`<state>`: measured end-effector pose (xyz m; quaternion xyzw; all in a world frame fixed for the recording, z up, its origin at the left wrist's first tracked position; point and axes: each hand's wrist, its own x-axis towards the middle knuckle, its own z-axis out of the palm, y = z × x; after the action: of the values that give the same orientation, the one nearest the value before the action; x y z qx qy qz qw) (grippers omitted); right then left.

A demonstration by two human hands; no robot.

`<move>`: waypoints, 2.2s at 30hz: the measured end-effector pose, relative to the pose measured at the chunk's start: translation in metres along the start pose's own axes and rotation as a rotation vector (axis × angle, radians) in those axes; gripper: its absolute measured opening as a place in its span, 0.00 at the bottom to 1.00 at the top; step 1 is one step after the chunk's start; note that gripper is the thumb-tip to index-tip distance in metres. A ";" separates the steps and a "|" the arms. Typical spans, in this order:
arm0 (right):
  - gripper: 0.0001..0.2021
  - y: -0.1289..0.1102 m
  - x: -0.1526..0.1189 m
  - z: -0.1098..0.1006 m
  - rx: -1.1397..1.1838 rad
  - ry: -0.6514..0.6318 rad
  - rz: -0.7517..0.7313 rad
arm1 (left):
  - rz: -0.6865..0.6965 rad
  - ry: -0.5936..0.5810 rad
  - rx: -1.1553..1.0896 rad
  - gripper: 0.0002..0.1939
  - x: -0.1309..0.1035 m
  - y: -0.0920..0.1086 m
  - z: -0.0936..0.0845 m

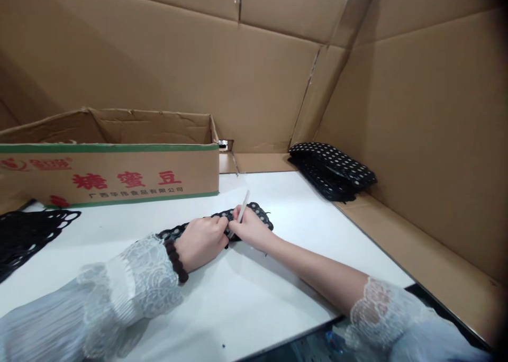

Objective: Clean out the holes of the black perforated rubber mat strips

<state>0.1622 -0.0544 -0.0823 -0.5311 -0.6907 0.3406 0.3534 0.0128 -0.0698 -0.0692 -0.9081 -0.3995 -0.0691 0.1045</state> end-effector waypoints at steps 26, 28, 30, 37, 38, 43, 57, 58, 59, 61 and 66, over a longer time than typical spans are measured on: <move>0.06 0.010 0.004 -0.035 0.125 0.217 -0.269 | -0.373 0.066 -0.395 0.11 0.021 -0.011 0.014; 0.05 0.007 0.001 -0.034 0.121 0.184 -0.319 | -0.377 0.056 -0.591 0.10 0.023 -0.017 0.015; 0.05 0.006 -0.001 -0.034 0.096 0.127 -0.364 | -0.382 0.060 -0.789 0.07 0.025 -0.019 0.013; 0.06 0.006 0.000 -0.033 -0.036 0.118 -0.476 | -0.455 0.043 -1.030 0.06 0.024 -0.019 0.009; 0.06 0.006 0.001 -0.034 -0.040 0.122 -0.490 | -0.449 0.041 -1.049 0.06 0.023 -0.020 0.009; 0.06 0.008 0.006 -0.038 -0.103 0.053 -0.521 | -0.379 -0.005 -1.137 0.07 0.023 -0.021 0.010; 0.09 0.014 0.007 -0.035 -0.333 0.100 -0.554 | -0.363 -0.024 -1.150 0.08 0.025 -0.023 0.012; 0.09 0.014 0.007 -0.035 -0.322 0.108 -0.550 | -0.365 -0.017 -1.143 0.08 0.025 -0.023 0.011; 0.09 0.013 0.007 -0.035 -0.311 0.116 -0.546 | -0.367 -0.006 -1.136 0.08 0.025 -0.023 0.011; 0.10 0.011 0.005 -0.034 -0.290 0.131 -0.534 | -0.367 0.009 -1.125 0.08 0.026 -0.022 0.010; 0.10 0.006 0.001 -0.032 -0.211 0.130 -0.467 | -0.346 0.004 -1.151 0.07 0.027 -0.023 0.011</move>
<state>0.1921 -0.0487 -0.0705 -0.4121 -0.8021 0.1413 0.4085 0.0142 -0.0327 -0.0715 -0.7404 -0.4400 -0.2920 -0.4159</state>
